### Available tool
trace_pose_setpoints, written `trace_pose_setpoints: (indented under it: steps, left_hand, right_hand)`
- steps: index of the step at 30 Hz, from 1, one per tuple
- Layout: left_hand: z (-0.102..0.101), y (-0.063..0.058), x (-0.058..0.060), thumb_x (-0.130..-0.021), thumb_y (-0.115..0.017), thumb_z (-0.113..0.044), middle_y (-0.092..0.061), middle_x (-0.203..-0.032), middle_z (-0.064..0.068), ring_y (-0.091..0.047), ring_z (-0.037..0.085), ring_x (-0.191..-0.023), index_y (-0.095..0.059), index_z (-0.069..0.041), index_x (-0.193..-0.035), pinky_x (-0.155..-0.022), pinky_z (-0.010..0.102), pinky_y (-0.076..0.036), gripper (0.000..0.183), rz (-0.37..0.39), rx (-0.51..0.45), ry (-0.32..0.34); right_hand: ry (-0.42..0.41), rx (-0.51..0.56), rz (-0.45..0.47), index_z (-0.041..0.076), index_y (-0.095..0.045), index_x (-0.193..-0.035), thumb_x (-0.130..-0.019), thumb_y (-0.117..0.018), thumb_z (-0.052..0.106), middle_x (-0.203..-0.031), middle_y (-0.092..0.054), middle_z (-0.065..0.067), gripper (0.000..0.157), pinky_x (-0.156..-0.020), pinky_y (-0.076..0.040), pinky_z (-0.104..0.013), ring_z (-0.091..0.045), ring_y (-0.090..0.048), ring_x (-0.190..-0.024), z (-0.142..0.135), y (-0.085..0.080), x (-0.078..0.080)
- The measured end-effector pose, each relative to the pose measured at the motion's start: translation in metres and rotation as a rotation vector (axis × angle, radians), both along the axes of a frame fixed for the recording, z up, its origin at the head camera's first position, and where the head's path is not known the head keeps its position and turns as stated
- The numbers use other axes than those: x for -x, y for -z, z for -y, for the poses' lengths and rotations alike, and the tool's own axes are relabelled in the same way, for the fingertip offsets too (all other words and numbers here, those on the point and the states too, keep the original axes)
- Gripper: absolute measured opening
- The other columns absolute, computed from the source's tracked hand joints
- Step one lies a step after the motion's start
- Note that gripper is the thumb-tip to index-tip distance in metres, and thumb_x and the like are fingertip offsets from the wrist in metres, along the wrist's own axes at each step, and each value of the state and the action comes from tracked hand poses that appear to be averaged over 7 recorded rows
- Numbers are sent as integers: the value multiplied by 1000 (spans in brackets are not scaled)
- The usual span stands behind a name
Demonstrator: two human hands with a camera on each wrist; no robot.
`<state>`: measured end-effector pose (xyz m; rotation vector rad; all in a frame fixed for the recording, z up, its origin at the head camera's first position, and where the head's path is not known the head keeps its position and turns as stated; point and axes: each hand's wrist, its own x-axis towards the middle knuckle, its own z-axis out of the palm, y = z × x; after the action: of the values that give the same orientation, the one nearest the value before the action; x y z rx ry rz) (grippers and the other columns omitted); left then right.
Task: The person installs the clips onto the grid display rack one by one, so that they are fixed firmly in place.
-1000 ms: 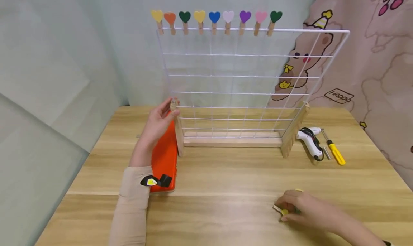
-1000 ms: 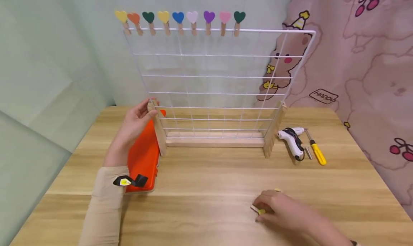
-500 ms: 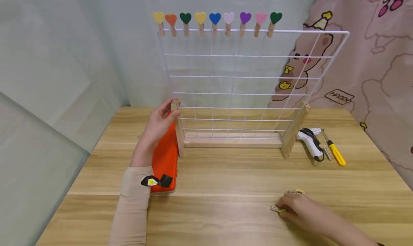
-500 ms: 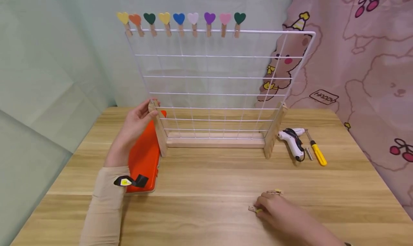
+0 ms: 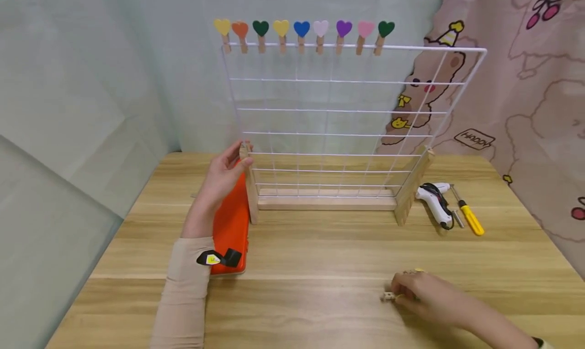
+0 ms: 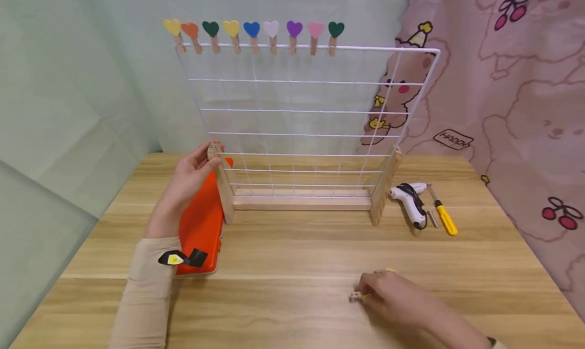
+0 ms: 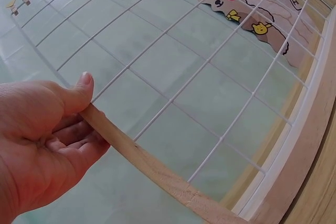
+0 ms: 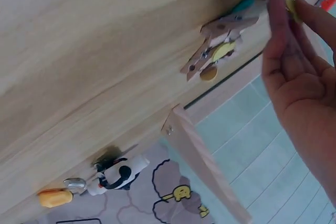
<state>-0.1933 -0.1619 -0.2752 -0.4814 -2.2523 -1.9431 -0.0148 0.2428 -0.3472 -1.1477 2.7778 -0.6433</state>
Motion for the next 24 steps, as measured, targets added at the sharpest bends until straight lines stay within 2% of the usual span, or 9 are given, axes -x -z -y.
trace_pose_setpoints:
  steps: [4, 8, 11, 13, 17, 18, 20, 24]
  left_hand:
    - [1, -2, 0, -83, -58, -24, -36, -136, 5, -32, 10, -124, -31, -12, -135, -96, 22, -33, 60, 3, -3, -2]
    - [2, -2, -1, -83, -57, -25, -33, -137, 3, -30, 10, -125, -28, -14, -137, -98, 26, -31, 62, 27, 12, -7]
    - [2, -2, -1, -84, -56, -25, -33, -137, 2, -30, 9, -125, -28, -15, -137, -98, 26, -31, 61, 40, 14, -7]
    - [1, -2, -1, -84, -56, -24, -34, -137, 2, -31, 10, -125, -28, -15, -136, -98, 26, -32, 60, 38, 12, -9]
    - [1, -2, -2, -84, -56, -25, -33, -138, 2, -30, 11, -125, -28, -14, -137, -99, 27, -31, 61, 32, 13, -11]
    - [0, -3, -3, -83, -56, -25, -33, -138, 2, -30, 11, -125, -28, -14, -137, -99, 27, -30, 61, 31, 13, -11]
    - [1, -3, -3, -83, -56, -26, -33, -138, 3, -30, 12, -125, -27, -14, -137, -99, 28, -30, 62, 29, 18, -9]
    - [2, -2, -3, -82, -57, -29, -33, -138, 2, -30, 11, -125, -29, -15, -136, -99, 28, -30, 63, 31, 29, -14]
  right_hand:
    - [-20, 106, 1, 17, -58, -89, -81, -60, 12, -74, -57, 12, 10, -50, -42, -13, 5, -49, -63, -2, -13, 15]
    - [-16, 166, -164, 17, -62, -96, -79, -63, 9, -82, -60, 12, 19, -56, -44, -14, 3, -51, -69, -4, -44, 40]
    - [-32, 206, -330, 15, -65, -93, -72, -67, 0, -81, -61, 12, 26, -57, -42, -12, 2, -50, -68, -1, -82, 60]
    - [-66, 237, -407, 11, -66, -92, -68, -67, -6, -80, -61, 8, 30, -54, -39, -10, 2, -47, -65, 2, -113, 74]
    - [-42, 246, -475, 8, -66, -95, -68, -66, -9, -85, -63, 3, 32, -48, -36, -11, -1, -45, -59, 11, -178, 90]
    - [-13, 241, -482, 8, -66, -97, -70, -66, -8, -85, -63, 3, 31, -48, -37, -10, -2, -46, -59, 13, -194, 92]
    - [111, 222, -472, 11, -65, -99, -74, -65, -1, -85, -63, 7, 28, -47, -38, -11, -3, -49, -60, 19, -225, 93]
    - [266, 362, -369, 5, -64, -100, -78, -62, 5, -84, -62, 2, 22, -53, -43, -8, -7, -56, -67, 29, -277, 101]
